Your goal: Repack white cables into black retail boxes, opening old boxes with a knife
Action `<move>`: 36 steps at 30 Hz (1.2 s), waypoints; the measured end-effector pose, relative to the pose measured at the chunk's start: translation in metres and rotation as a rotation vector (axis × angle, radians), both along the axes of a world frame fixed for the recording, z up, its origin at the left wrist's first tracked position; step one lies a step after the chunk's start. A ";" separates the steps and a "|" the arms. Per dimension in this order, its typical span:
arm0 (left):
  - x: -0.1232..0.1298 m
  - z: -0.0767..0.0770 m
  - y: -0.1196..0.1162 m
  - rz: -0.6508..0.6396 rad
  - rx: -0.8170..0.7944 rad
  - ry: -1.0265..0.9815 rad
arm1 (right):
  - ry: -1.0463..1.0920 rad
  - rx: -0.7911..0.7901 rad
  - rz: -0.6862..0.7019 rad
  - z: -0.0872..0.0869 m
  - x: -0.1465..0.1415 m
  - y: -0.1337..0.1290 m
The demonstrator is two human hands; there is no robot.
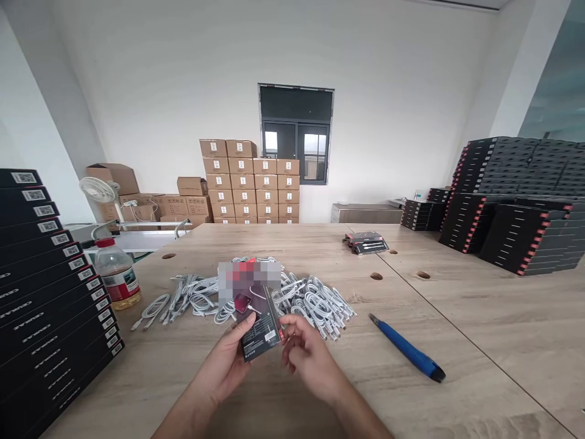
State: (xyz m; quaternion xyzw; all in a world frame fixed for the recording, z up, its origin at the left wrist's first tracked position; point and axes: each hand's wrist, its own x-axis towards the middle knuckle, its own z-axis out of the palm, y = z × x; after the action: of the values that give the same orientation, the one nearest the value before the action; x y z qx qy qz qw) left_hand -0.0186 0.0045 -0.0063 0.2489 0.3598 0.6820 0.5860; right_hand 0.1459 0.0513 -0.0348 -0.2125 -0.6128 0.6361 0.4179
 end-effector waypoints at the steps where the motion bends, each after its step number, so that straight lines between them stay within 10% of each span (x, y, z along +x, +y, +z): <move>1: -0.001 0.000 0.000 -0.002 -0.011 -0.015 | -0.023 0.060 -0.006 0.001 0.000 -0.001; 13: 0.003 0.001 -0.003 -0.106 -0.057 -0.050 | -0.120 0.336 -0.294 0.000 0.000 0.000; 20: -0.001 -0.003 -0.004 -0.155 0.057 -0.001 | -0.007 -0.235 -0.068 0.001 0.001 0.009; 25: 0.004 -0.005 -0.007 -0.348 0.063 -0.013 | 0.002 -0.322 0.047 -0.002 -0.008 0.001; 36: 0.002 -0.003 -0.008 -0.327 0.084 -0.038 | 0.089 -0.646 0.229 0.004 -0.009 -0.007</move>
State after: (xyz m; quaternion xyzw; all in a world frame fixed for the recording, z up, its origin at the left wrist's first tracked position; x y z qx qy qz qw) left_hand -0.0167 -0.0035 -0.0091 0.3156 0.2743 0.5966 0.6850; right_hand 0.1370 0.0444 -0.0304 -0.2357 -0.3806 0.8488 0.2814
